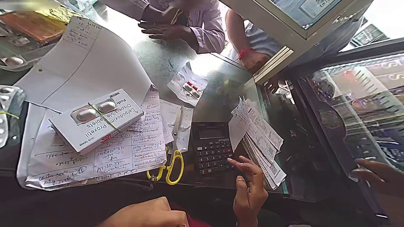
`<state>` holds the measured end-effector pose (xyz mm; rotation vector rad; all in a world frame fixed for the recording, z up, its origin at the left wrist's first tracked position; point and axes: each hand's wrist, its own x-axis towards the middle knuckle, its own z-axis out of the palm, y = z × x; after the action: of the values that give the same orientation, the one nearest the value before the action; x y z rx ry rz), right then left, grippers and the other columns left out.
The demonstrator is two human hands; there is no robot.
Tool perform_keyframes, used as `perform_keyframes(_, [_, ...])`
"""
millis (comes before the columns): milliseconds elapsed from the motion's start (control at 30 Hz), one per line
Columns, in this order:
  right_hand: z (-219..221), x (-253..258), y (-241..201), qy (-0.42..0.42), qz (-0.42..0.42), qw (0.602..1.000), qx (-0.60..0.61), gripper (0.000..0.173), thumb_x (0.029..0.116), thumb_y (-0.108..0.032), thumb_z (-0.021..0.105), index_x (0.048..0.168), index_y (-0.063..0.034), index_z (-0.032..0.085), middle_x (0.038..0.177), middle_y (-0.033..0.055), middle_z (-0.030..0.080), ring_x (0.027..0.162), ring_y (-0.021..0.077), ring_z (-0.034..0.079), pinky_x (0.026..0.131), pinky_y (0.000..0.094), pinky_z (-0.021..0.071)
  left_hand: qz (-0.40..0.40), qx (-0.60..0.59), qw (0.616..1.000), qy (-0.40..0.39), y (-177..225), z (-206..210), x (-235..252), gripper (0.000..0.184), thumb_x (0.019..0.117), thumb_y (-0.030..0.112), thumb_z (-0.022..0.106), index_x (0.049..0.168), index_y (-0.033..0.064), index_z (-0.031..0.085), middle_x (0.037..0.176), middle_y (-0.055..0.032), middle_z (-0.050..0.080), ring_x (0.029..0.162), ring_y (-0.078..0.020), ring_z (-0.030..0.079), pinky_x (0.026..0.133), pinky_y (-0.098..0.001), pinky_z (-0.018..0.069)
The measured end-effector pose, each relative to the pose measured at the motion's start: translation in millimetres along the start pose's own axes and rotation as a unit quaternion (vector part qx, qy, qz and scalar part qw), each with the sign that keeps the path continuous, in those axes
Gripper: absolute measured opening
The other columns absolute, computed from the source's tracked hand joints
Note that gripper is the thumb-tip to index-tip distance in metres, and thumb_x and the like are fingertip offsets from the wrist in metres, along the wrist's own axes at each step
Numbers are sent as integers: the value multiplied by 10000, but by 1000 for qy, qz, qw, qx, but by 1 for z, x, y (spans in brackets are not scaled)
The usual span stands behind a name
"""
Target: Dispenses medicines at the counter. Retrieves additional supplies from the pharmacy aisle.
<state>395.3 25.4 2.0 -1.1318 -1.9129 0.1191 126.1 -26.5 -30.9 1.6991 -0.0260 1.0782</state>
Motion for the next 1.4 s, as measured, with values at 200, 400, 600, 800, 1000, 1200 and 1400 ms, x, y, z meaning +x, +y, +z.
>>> perform_keyframes(200, [3,2,-6,50,-58,997,-31,275,1088,-308,319,1051,-200,570,1080,-113,744,1221,60,608,1187,367,293,24,45,998,37,4,-2,25,193,1084,143,443,998,9,552,727,-96,556,630,-64,546,566,-149,409])
perform_keyframes(400, [6,3,-14,-9,-40,993,-114,318,1052,-274,279,1005,-161,573,966,-44,738,1133,124,612,1134,408,256,73,187,975,96,12,-8,47,181,1070,123,455,1000,27,592,677,-75,555,584,-105,551,542,-183,430])
perform_keyframes(600, [5,8,-25,-15,-85,996,-18,289,1085,-262,260,1024,-206,537,1041,-112,740,1228,77,588,1216,387,201,72,358,930,40,9,-14,45,215,1071,146,459,989,81,647,732,-64,646,632,-157,593,550,-260,428])
perform_keyframes(800, [25,10,-35,-68,-114,991,-30,301,1041,-242,280,1024,-204,577,1019,-88,733,1212,109,575,1189,437,167,88,341,933,71,6,-23,30,193,1042,146,504,995,97,684,872,-65,709,791,-141,662,664,-248,492])
perform_keyframes(1000, [15,19,-22,-59,-48,994,-82,346,1061,-272,243,1034,-183,575,1016,-58,734,1206,139,587,1162,488,203,74,370,921,96,3,-21,27,193,1043,149,491,1008,105,675,843,-54,704,753,-140,647,651,-251,476])
perform_keyframes(1200, [2,11,-27,-29,-45,997,-61,353,1091,-297,230,993,-214,559,993,-109,727,1190,72,593,1216,418,180,65,371,920,109,3,-23,26,202,1056,159,484,1003,100,669,808,-49,689,727,-136,637,638,-245,471])
perform_keyframes(1400, [3,11,-35,-53,-46,995,-67,354,1076,-278,225,985,-210,560,975,-102,728,1200,83,584,1214,449,143,64,370,920,112,3,-23,26,205,1049,157,479,1005,93,669,846,-56,708,772,-134,665,671,-239,501])
